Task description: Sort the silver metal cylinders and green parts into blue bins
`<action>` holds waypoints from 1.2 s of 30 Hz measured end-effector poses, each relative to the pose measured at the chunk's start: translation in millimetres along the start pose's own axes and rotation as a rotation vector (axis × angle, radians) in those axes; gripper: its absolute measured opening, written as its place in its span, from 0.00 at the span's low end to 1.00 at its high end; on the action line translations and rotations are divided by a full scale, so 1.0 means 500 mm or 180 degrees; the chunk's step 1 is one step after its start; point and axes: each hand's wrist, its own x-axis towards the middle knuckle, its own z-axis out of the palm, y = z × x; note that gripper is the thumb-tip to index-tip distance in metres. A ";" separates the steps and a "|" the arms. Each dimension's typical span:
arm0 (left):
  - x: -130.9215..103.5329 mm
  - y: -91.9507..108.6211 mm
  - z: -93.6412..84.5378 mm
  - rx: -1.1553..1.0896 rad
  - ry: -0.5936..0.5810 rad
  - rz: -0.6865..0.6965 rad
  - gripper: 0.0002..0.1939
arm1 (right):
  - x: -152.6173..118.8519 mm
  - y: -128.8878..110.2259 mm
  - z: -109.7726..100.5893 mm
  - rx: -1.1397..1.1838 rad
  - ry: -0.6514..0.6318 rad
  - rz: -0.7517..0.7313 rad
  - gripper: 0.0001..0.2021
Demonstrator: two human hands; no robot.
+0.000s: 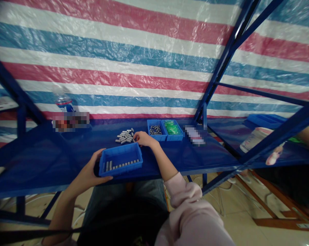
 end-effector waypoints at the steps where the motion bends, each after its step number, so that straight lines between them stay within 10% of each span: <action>1: 0.000 0.001 0.000 0.0002 -0.0014 -0.0011 0.48 | 0.000 -0.001 -0.001 0.0005 -0.0018 -0.0015 0.13; 17: 0.003 -0.008 0.005 0.0041 -0.0009 0.0069 0.48 | 0.005 -0.032 0.013 0.0936 0.0727 -0.0812 0.15; 36: 0.007 -0.010 0.010 0.0072 -0.0015 0.0003 0.50 | -0.073 -0.138 0.064 -0.0701 -0.0665 -0.0873 0.15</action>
